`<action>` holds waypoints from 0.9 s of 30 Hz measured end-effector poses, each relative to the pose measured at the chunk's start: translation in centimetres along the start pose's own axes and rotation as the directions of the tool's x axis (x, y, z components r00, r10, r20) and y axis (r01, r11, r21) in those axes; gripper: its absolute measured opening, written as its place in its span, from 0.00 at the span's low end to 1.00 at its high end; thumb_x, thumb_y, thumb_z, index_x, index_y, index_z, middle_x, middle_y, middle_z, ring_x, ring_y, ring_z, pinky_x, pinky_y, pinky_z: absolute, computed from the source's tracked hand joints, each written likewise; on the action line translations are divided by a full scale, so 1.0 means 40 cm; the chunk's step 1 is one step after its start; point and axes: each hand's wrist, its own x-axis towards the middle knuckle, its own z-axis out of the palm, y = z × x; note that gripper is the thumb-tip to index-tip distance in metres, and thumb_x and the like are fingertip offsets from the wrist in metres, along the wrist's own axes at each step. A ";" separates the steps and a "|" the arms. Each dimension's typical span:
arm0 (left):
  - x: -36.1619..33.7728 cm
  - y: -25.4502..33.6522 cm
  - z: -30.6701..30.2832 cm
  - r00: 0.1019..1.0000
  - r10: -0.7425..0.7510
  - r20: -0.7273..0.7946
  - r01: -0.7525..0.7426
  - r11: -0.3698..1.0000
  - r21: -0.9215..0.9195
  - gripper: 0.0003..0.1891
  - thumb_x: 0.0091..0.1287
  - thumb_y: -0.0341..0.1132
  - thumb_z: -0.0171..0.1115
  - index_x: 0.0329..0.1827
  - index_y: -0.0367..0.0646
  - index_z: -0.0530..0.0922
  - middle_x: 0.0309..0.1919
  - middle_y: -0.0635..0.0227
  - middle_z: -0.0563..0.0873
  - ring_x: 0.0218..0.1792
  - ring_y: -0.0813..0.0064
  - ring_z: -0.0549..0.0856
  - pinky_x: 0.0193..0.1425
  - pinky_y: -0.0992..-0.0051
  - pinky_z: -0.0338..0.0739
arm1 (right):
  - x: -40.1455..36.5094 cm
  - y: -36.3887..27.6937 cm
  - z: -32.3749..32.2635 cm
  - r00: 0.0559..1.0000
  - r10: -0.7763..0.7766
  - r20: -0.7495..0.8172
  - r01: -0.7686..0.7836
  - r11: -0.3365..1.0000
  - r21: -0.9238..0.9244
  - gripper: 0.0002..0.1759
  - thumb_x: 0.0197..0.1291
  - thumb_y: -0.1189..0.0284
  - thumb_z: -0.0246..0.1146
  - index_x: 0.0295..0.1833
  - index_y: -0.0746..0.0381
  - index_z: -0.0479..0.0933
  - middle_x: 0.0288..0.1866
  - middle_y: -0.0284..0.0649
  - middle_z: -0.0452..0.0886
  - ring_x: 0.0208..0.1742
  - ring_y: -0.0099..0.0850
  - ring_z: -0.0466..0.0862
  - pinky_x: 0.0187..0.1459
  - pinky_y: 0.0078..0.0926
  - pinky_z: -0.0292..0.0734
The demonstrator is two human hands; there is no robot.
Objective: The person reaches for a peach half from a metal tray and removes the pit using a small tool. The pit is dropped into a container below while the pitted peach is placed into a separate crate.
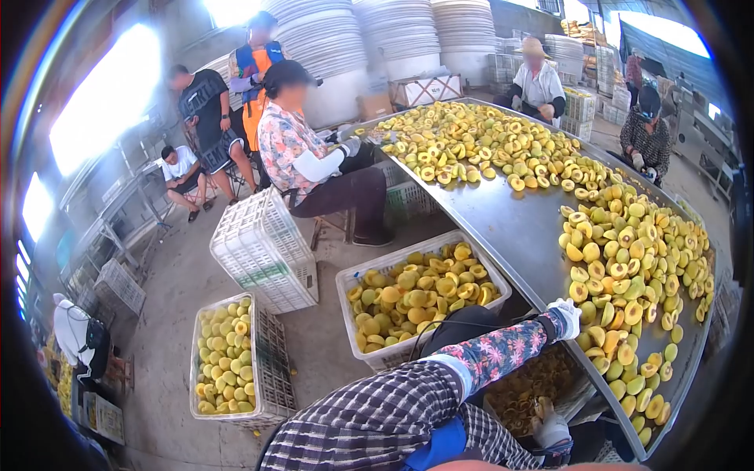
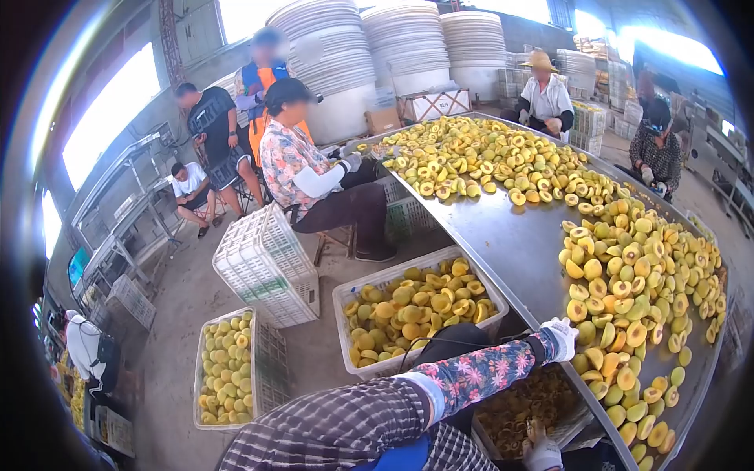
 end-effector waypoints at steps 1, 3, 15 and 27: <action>0.002 0.001 -0.004 1.000 0.012 0.023 -0.012 1.000 0.018 0.18 0.61 0.37 0.52 0.52 0.43 0.81 0.56 0.48 0.78 0.55 0.50 0.80 0.59 0.58 0.74 | -0.003 0.000 -0.001 1.000 -0.016 -0.006 0.016 1.000 -0.006 0.29 0.56 0.67 0.60 0.65 0.57 0.65 0.39 0.60 0.82 0.43 0.59 0.81 0.44 0.53 0.75; 0.006 -0.008 -0.004 0.999 0.026 0.047 -0.028 0.999 0.032 0.18 0.61 0.38 0.53 0.51 0.44 0.82 0.56 0.48 0.78 0.55 0.50 0.79 0.59 0.58 0.74 | -0.003 0.000 0.000 1.000 -0.011 -0.001 0.011 1.000 -0.015 0.29 0.57 0.67 0.60 0.65 0.57 0.66 0.39 0.59 0.82 0.42 0.58 0.82 0.44 0.52 0.76; 0.060 -0.082 0.020 0.987 0.142 0.072 -0.134 0.985 -0.107 0.21 0.62 0.45 0.51 0.58 0.54 0.77 0.59 0.47 0.76 0.59 0.47 0.76 0.67 0.56 0.69 | -0.021 -0.002 0.004 0.995 0.096 -0.002 -0.096 0.995 0.002 0.28 0.61 0.62 0.59 0.66 0.59 0.67 0.38 0.56 0.83 0.42 0.53 0.83 0.44 0.49 0.77; 0.049 -0.088 -0.005 0.985 0.159 -0.065 -0.165 0.776 -0.609 0.19 0.55 0.35 0.63 0.51 0.46 0.80 0.41 0.57 0.85 0.48 0.61 0.83 0.50 0.65 0.78 | -0.047 -0.058 -0.035 0.986 0.161 -0.051 -0.153 0.978 0.141 0.34 0.61 0.66 0.57 0.69 0.70 0.57 0.46 0.64 0.80 0.50 0.56 0.80 0.52 0.44 0.75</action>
